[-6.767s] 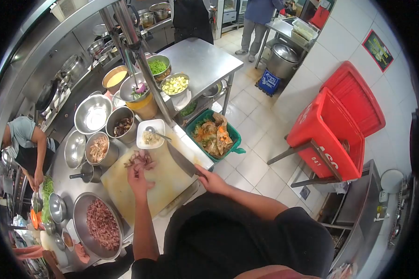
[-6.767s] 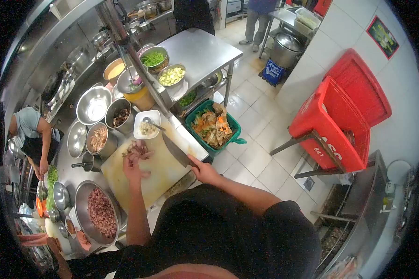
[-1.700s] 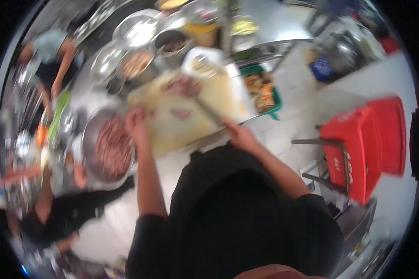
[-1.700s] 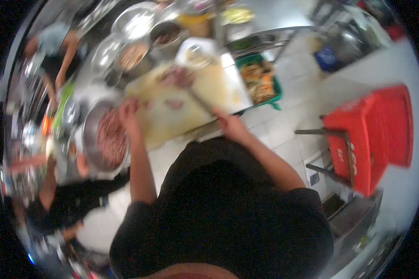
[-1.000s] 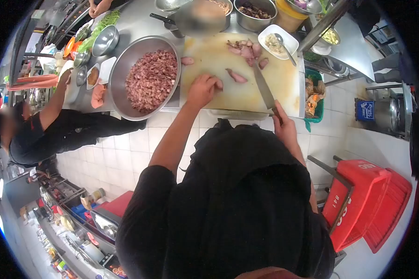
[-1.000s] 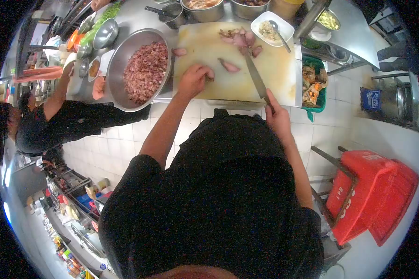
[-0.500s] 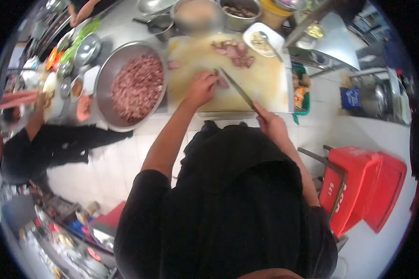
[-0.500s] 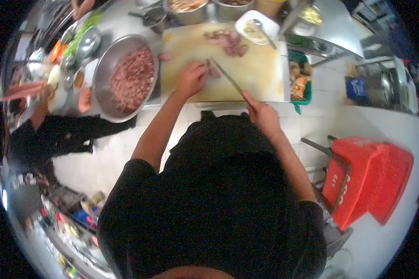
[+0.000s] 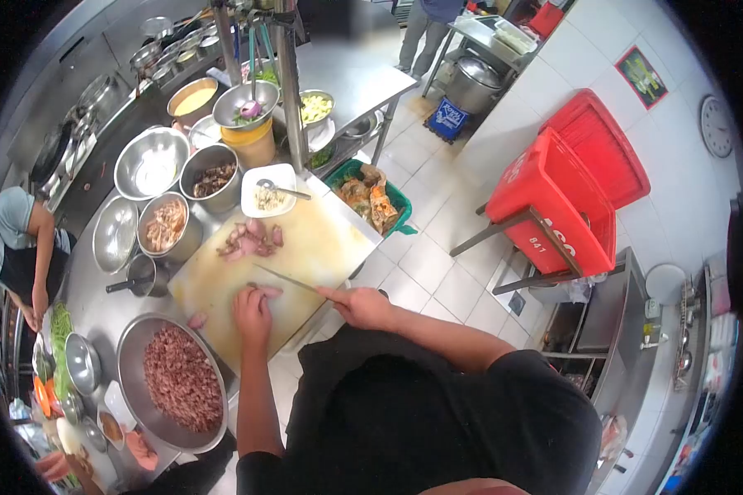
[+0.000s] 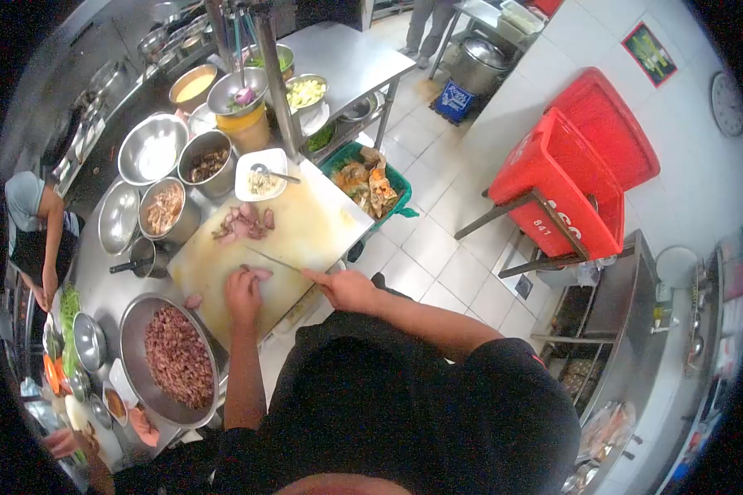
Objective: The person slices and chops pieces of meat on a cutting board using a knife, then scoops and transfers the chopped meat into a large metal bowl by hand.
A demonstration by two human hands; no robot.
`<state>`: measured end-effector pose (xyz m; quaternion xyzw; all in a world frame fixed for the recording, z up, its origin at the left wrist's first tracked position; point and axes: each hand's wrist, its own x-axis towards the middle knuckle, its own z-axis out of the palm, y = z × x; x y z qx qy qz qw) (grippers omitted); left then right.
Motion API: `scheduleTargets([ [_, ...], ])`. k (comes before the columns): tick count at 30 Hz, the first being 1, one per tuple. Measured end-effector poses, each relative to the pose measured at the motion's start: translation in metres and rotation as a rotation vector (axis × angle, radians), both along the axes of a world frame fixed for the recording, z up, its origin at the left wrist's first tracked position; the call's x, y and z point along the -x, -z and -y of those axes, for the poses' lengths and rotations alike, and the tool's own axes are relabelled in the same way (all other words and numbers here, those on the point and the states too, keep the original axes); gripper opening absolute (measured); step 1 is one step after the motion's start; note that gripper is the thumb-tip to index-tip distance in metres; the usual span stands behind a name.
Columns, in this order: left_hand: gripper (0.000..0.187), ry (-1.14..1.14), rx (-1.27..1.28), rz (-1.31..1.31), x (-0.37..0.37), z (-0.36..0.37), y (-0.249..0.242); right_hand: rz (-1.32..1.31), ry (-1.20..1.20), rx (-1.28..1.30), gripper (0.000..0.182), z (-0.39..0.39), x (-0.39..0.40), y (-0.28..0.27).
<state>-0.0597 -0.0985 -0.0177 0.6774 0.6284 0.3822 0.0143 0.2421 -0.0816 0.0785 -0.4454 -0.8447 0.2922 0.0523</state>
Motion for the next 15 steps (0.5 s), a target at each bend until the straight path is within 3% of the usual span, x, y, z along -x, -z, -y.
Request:
scheduleTargets([
  [15,0.018,0.018,0.038,0.023,0.0,0.001,0.004,-0.041,-0.062,-0.025,0.058,-0.017,0.013,0.021],
])
